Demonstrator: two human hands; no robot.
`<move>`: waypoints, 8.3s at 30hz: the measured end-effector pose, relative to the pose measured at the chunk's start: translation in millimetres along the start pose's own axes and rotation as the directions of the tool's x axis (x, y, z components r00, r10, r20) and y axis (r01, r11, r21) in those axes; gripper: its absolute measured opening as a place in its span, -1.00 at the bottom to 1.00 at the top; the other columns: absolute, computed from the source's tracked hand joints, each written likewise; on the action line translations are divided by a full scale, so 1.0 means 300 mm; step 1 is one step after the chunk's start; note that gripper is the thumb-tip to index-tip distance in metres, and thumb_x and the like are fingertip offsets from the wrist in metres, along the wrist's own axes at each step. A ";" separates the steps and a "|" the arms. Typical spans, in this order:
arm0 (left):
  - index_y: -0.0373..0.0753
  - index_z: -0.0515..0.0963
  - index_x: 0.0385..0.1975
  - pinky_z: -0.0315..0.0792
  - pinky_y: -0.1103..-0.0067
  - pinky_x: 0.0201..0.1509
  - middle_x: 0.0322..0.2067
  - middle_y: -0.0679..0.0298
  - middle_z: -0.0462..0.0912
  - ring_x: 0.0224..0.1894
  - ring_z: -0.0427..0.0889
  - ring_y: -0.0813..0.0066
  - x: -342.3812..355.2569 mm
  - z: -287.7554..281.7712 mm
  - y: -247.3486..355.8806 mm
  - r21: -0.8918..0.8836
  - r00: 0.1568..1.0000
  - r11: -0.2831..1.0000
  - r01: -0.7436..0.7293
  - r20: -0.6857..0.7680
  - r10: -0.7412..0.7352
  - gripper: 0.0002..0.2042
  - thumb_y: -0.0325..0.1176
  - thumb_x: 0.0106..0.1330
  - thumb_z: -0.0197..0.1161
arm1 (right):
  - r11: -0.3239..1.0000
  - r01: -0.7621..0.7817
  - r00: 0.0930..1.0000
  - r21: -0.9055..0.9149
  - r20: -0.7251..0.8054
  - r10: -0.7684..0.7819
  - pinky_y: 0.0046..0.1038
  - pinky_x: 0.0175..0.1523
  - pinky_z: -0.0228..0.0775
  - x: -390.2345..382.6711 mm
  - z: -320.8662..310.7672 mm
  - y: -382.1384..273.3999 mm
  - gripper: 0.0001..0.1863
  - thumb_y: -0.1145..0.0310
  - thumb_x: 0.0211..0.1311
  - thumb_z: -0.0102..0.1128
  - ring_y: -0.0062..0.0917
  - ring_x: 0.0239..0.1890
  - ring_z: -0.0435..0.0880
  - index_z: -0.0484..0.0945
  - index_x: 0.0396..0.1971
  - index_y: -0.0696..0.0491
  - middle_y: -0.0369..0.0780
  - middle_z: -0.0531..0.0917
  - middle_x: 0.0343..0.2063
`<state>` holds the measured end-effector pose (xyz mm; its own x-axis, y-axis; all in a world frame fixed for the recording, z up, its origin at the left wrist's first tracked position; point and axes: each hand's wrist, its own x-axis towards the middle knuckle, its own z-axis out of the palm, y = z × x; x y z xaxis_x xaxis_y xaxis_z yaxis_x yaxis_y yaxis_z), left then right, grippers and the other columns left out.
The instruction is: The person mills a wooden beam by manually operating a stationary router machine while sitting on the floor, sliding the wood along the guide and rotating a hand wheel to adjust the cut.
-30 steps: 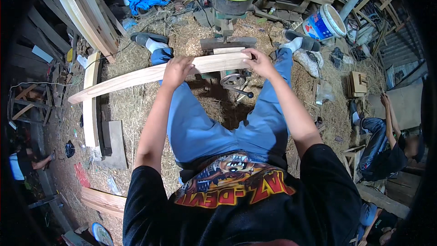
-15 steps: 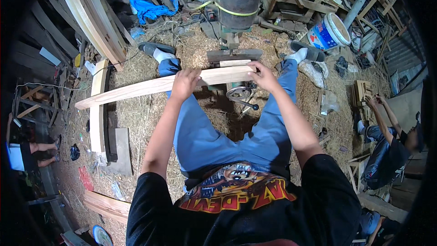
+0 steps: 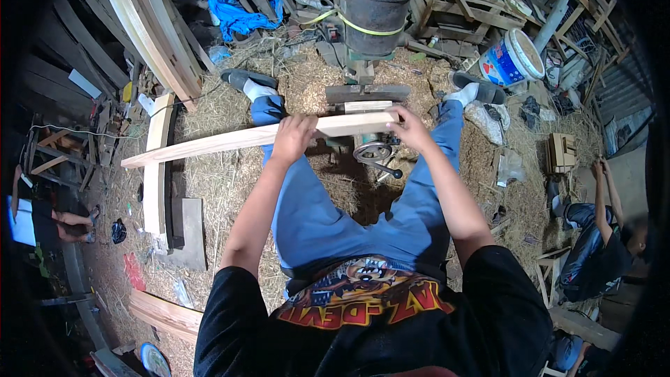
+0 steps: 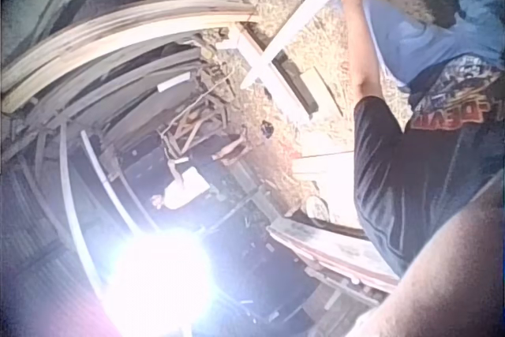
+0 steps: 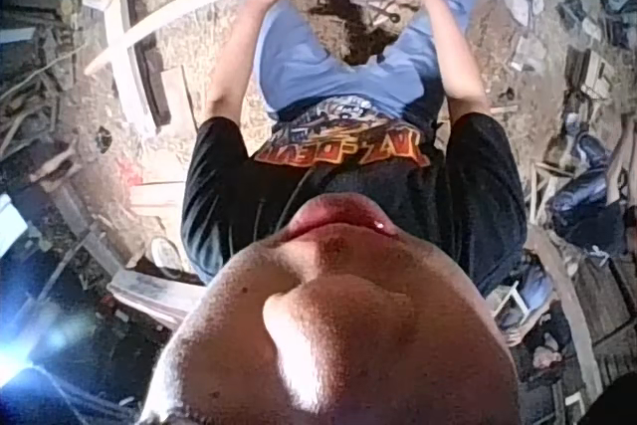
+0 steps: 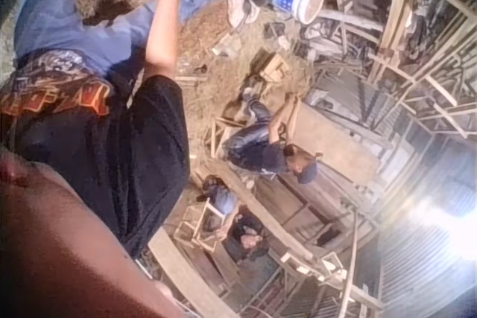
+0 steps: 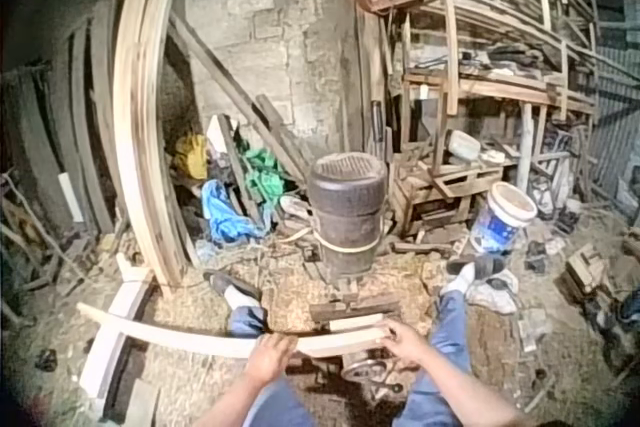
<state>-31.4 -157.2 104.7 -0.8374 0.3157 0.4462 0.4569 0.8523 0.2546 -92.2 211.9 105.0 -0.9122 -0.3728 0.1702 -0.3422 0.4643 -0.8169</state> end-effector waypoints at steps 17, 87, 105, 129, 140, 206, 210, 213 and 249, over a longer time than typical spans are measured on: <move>-0.16 0.60 0.09 0.39 0.20 0.15 -0.07 0.14 0.62 0.00 0.56 0.06 0.018 0.051 -0.009 -0.006 0.999 1.000 0.029 0.035 -0.029 -0.70 -0.31 0.39 0.25 | 1.000 -0.031 0.999 0.000 -0.040 0.031 -0.30 0.27 0.45 -0.014 0.029 0.100 -0.60 0.32 0.38 0.35 -0.24 0.18 0.65 0.55 0.17 0.00 -0.07 0.69 0.08; -0.20 0.54 0.10 0.37 0.14 0.10 -0.08 0.06 0.56 -0.01 0.51 -0.01 0.027 0.024 0.002 0.038 0.995 0.995 0.093 0.023 -0.094 -0.69 -0.33 0.40 0.17 | 0.996 -0.056 0.995 0.068 -0.084 0.062 -0.31 0.23 0.46 0.005 0.026 0.031 -0.61 0.33 0.40 0.32 -0.27 0.13 0.66 0.54 0.17 0.05 -0.07 0.69 0.08; -0.22 0.50 0.19 0.37 0.14 0.26 -0.03 0.02 0.56 0.07 0.50 -0.05 -0.005 0.065 0.008 0.059 0.992 0.994 0.094 0.076 -0.098 -0.55 -0.30 0.30 0.29 | 0.988 -0.153 0.988 -0.010 0.028 0.153 -0.34 0.16 0.48 0.004 0.039 0.096 -0.60 0.21 0.41 0.34 -0.34 0.04 0.66 0.56 0.16 -0.01 -0.11 0.71 0.02; -0.12 0.63 0.05 0.61 0.25 0.00 -0.02 0.11 0.73 -0.04 0.72 0.04 0.059 -0.125 0.083 -0.142 0.989 0.987 -0.080 0.116 0.097 -0.49 -0.28 0.02 0.53 | 0.721 -0.626 0.779 0.297 0.206 0.592 -0.48 -0.37 0.44 0.019 -0.062 -0.168 -0.65 0.12 0.47 0.18 -0.61 -0.49 0.58 0.65 -0.08 0.12 -0.28 0.63 -0.47; -0.09 0.61 0.10 0.61 0.21 -0.05 -0.08 0.10 0.75 -0.09 0.72 -0.01 0.057 -0.144 0.080 -0.212 0.945 0.976 -0.050 0.307 0.115 -0.56 -0.26 0.19 0.43 | 0.631 -0.762 0.621 0.145 0.438 0.650 -0.50 -0.55 0.33 -0.035 -0.048 -0.083 -0.45 -0.17 0.53 0.04 -0.62 -0.62 0.46 0.59 -0.25 0.10 -0.31 0.55 -0.58; -0.05 0.62 -0.29 0.33 0.31 -0.10 -0.33 0.34 0.55 -0.20 0.56 0.26 0.021 0.107 0.123 0.070 0.994 0.992 0.106 -0.045 -0.103 -0.60 -0.19 -0.16 0.62 | 0.729 -0.622 0.779 -0.284 -0.312 0.543 -0.17 -0.03 0.61 -0.171 0.122 0.492 -0.69 0.32 0.02 0.44 0.00 -0.15 0.77 0.69 -0.25 0.18 0.08 0.76 -0.29; -0.05 0.62 -0.27 0.34 0.31 -0.06 -0.33 0.33 0.55 -0.20 0.56 0.25 0.028 0.099 0.141 0.040 0.994 0.995 0.088 -0.075 -0.085 -0.59 -0.19 -0.15 0.62 | 0.931 -0.364 0.735 0.033 -0.604 0.308 -0.26 -0.18 0.57 -0.169 -0.016 0.182 -0.81 0.33 0.33 0.31 -0.21 -0.26 0.79 0.63 -0.22 0.14 0.01 0.75 -0.37; -0.05 0.62 -0.26 0.34 0.31 -0.04 -0.33 0.33 0.55 -0.20 0.56 0.25 0.026 0.109 0.146 0.054 0.992 0.995 0.086 -0.100 -0.080 -0.58 -0.18 -0.14 0.62 | 0.988 -0.139 0.720 0.068 -0.678 0.148 -0.40 -0.18 0.55 -0.228 -0.075 -0.055 -0.85 0.36 0.46 0.21 -0.45 -0.33 0.75 0.60 -0.21 0.15 -0.13 0.73 -0.42; -0.04 0.63 -0.32 0.31 0.34 -0.08 -0.33 0.38 0.58 -0.19 0.57 0.31 -0.009 0.099 0.131 -0.020 0.982 0.993 0.120 -0.144 -0.122 -0.63 -0.17 -0.13 0.60 | 0.979 0.075 0.994 -0.192 -0.058 -0.088 -0.11 -0.17 0.54 -0.188 0.084 -0.426 -0.84 0.35 0.34 0.26 -0.06 -0.26 0.72 0.54 -0.17 0.06 -0.05 0.71 -0.34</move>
<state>-20.2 -112.2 88.0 -0.8351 0.1461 0.5303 0.3589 0.8754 0.3239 8.7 153.4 185.9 -0.8901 -0.3648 0.2733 -0.4469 0.5802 -0.6809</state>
